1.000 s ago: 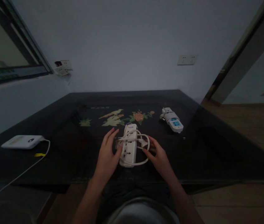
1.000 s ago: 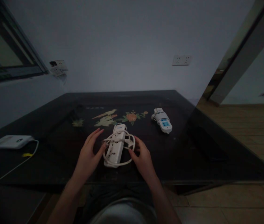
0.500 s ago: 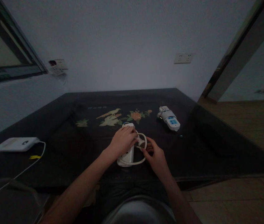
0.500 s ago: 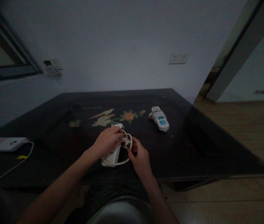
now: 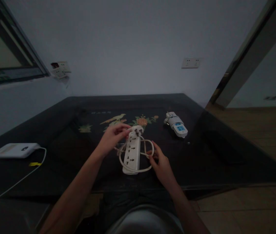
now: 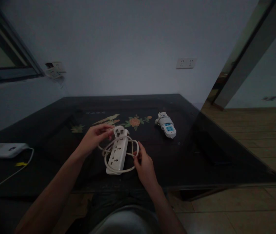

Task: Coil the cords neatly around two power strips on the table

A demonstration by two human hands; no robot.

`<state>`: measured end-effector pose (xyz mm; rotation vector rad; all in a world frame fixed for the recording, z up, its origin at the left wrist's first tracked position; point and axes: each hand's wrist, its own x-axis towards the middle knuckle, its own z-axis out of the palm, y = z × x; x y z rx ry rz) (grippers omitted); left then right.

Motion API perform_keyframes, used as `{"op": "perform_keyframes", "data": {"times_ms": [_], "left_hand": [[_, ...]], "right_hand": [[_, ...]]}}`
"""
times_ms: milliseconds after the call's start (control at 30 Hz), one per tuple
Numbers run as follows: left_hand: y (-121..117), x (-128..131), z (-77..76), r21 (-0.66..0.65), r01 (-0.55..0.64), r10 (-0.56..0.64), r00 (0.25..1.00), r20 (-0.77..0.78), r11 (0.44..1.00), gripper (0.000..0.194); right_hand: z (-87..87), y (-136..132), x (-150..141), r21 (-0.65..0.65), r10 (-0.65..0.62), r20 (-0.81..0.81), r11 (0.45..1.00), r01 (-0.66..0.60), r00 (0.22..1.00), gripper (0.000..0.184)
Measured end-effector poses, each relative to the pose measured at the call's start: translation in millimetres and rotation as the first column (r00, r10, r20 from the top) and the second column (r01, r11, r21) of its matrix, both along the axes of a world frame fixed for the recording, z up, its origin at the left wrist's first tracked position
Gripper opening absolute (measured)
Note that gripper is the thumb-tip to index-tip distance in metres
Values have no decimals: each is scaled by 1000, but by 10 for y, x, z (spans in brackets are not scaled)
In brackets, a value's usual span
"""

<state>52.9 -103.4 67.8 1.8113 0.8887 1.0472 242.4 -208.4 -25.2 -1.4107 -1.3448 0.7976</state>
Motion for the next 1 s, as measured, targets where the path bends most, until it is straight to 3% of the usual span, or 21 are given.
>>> {"op": "perform_keyframes", "data": {"times_ms": [67, 133, 267, 367, 633, 767, 1000], "left_hand": [[63, -121, 0, -147, -39, 71, 974, 214, 988, 25], [131, -244, -33, -256, 1, 97, 924, 370, 967, 29], [256, -432, -141, -370, 109, 120, 831, 543, 923, 23], [340, -500, -226, -430, 121, 192, 765, 614, 894, 18], [537, -495, -557, -545, -118, 436, 747, 502, 830, 33], [562, -493, -634, -512, -153, 431, 763, 482, 845, 37], [517, -485, -594, -423, -187, 384, 807, 448, 886, 32]], "right_hand": [[-4, -3, 0, 0, 3, 8, 1000, -3, 1000, 57], [-15, -4, -1, 8, 0, 21, 1000, 0, 1000, 57], [-45, 4, -2, 22, -17, 43, 1000, 16, 999, 56], [-45, 8, -3, 24, -9, 55, 1000, 8, 998, 55], [-8, -6, -15, 2, -8, 59, 1000, 8, 998, 56], [-25, -3, -7, 2, -4, 67, 1000, 4, 998, 56], [-32, -5, -7, 7, -8, 59, 1000, 8, 998, 56]]}}
